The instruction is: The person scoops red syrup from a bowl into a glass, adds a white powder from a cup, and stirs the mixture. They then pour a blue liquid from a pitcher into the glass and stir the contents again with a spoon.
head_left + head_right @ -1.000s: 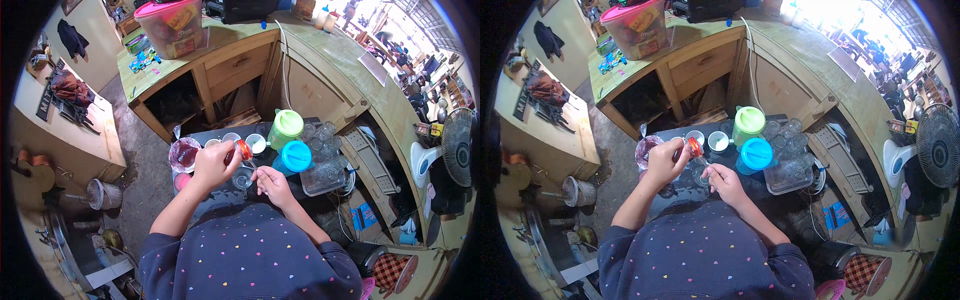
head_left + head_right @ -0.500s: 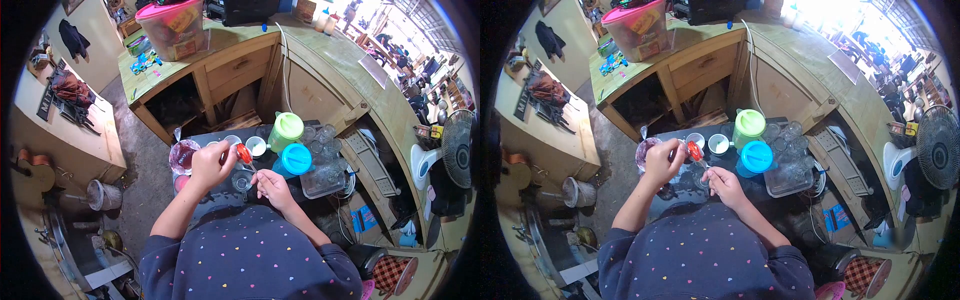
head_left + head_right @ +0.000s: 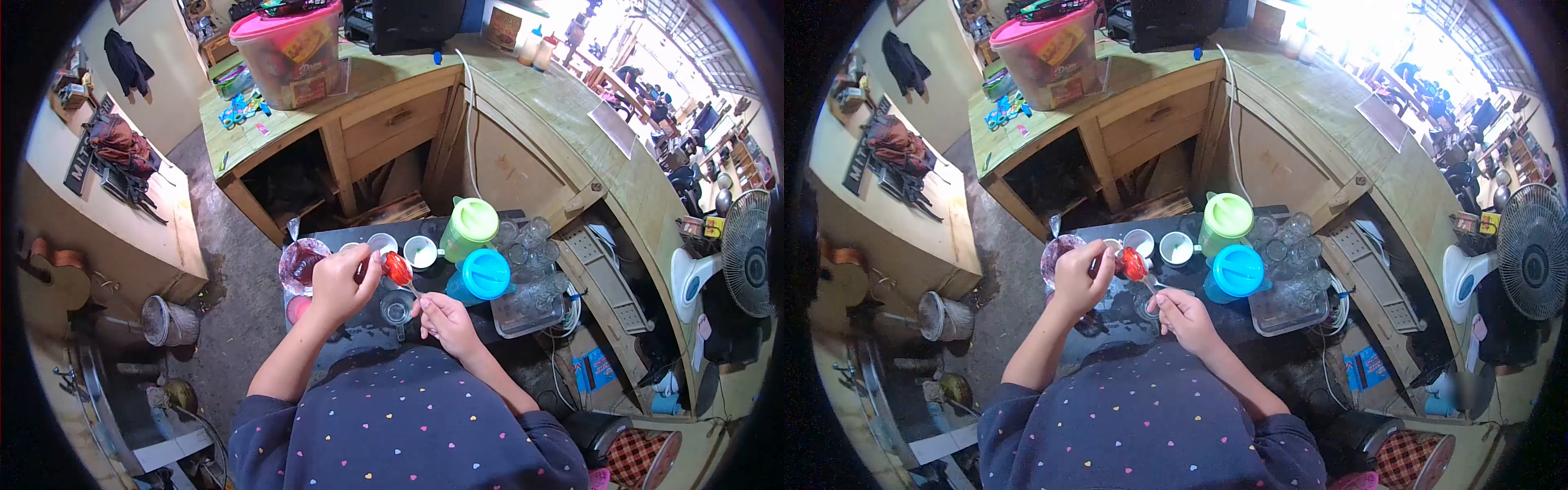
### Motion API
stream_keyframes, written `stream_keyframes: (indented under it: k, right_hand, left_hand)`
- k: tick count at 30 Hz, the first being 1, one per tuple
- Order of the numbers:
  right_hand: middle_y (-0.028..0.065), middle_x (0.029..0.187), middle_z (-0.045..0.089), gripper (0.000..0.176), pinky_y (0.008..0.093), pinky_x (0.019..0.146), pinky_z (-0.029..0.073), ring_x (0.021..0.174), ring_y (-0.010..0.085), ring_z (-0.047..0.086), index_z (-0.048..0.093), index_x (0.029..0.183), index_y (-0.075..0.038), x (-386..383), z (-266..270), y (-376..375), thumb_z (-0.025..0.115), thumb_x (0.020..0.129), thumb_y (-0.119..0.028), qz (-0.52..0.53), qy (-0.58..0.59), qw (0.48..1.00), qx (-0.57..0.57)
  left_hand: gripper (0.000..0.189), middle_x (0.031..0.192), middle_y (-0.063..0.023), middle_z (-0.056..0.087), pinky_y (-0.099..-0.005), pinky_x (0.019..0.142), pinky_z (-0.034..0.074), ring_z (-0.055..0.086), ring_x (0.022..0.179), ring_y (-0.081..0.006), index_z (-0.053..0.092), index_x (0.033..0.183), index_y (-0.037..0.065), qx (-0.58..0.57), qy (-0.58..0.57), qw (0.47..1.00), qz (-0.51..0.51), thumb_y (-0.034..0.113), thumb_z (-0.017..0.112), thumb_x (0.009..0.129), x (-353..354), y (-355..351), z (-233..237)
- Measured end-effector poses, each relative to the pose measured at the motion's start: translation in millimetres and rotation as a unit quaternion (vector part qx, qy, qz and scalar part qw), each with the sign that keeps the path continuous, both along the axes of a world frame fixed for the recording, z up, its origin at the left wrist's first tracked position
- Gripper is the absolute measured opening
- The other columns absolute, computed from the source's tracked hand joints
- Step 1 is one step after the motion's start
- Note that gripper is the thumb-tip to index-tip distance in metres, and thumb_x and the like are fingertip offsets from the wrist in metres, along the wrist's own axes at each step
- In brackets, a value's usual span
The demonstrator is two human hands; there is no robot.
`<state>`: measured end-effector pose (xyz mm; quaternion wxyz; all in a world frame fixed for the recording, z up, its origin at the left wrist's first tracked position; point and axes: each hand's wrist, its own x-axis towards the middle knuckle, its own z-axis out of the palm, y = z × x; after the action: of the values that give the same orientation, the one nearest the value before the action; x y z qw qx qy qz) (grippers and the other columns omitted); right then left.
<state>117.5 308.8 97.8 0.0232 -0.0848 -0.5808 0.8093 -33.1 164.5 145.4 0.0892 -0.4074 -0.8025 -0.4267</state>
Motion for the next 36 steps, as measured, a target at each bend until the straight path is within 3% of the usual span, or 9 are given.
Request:
stream_keyframes:
  k: [9,14,22,25,26,29,33,35,36]
  right_hand:
    - [-0.0054,0.057,0.038,0.029,0.0204,0.050,0.039,0.049,0.0023,0.035,0.057,0.089,0.000,5,-4,4,0.042,0.100,-0.023,-0.009,-0.012,0.999,-0.031]
    - [-0.0048,0.056,0.037,0.030,0.0206,0.050,0.041,0.048,0.0022,0.035,0.056,0.088,0.001,9,-6,5,0.041,0.100,-0.022,-0.034,-0.006,0.999,-0.013]
    - [-0.0055,0.057,0.037,0.029,0.0204,0.049,0.039,0.049,0.0025,0.035,0.058,0.089,0.001,13,-13,7,0.042,0.100,-0.021,-0.056,-0.012,0.998,0.019]
    - [-0.0050,0.056,0.040,0.026,0.0201,0.048,0.039,0.049,0.0021,0.038,0.060,0.091,0.001,15,-20,9,0.044,0.099,-0.019,-0.069,-0.021,0.996,0.047]
    - [-0.0048,0.056,0.042,0.025,0.0200,0.047,0.038,0.049,0.0019,0.039,0.061,0.091,0.001,16,-23,10,0.046,0.098,-0.018,-0.071,-0.025,0.996,0.058]
    - [-0.0038,0.058,0.047,0.022,0.0199,0.047,0.037,0.051,0.0018,0.043,0.063,0.094,-0.001,18,-27,13,0.048,0.096,-0.017,-0.074,-0.051,0.984,0.157]
    - [-0.0032,0.059,0.049,0.012,0.0202,0.048,0.035,0.052,0.0018,0.045,0.059,0.089,-0.001,15,-39,19,0.050,0.091,-0.008,-0.078,-0.026,0.958,0.273]
    - [-0.0033,0.060,0.049,0.007,0.0201,0.048,0.035,0.053,0.0018,0.044,0.056,0.089,-0.002,13,-44,21,0.050,0.090,-0.006,-0.087,-0.032,0.959,0.270]
    - [-0.0034,0.061,0.049,0.005,0.0200,0.048,0.035,0.054,0.0019,0.044,0.054,0.089,-0.002,13,-46,21,0.051,0.089,-0.005,-0.091,-0.036,0.959,0.267]
  left_hand:
    - [0.033,0.070,-0.0139,0.063,-0.0334,0.056,0.045,0.060,0.060,-0.0251,0.056,0.076,0.000,0.072,-0.206,0.970,0.108,0.029,0.055,0.092,-46,-14,-53]
    - [0.030,0.100,-0.0238,0.063,-0.0430,0.081,0.047,0.062,0.093,-0.0366,0.051,0.098,0.001,-0.075,-0.219,0.959,0.164,0.031,0.051,0.091,-109,-52,-125]
    - [0.030,0.099,-0.0162,0.065,-0.0464,0.079,0.047,0.060,0.094,-0.0356,0.061,0.099,0.006,-0.329,-0.088,0.921,0.189,0.029,0.061,0.080,-109,-72,-155]
    - [0.023,0.094,-0.0156,0.066,-0.0447,0.076,0.048,0.062,0.091,-0.0340,0.066,0.086,0.007,-0.338,-0.046,0.929,0.143,0.029,0.061,0.080,-96,-69,-162]
    - [0.026,0.087,-0.0161,0.067,-0.0425,0.070,0.050,0.064,0.084,-0.0336,0.067,0.075,0.006,-0.258,-0.087,0.951,0.146,0.028,0.058,0.083,-90,-65,-165]
    - [0.035,0.080,-0.0127,0.069,-0.0369,0.066,0.051,0.065,0.068,-0.0231,0.070,0.082,0.004,-0.222,-0.352,0.909,0.036,0.035,0.054,0.087,-49,-59,-145]
    - [0.044,0.084,-0.0075,0.070,-0.0328,0.064,0.052,0.063,0.069,-0.0169,0.069,0.092,0.001,-0.245,-0.556,0.777,-0.165,0.042,0.055,0.089,4,-59,-198]
    - [0.046,0.102,-0.0125,0.068,-0.0309,0.074,0.051,0.064,0.084,-0.0168,0.063,0.110,0.000,-0.348,-0.544,0.738,-0.197,0.040,0.057,0.088,27,-48,-204]
    - [0.050,0.109,-0.0133,0.065,-0.0299,0.080,0.049,0.061,0.092,-0.0161,0.059,0.116,0.000,-0.309,-0.515,0.768,-0.225,0.041,0.058,0.088,39,-48,-220]
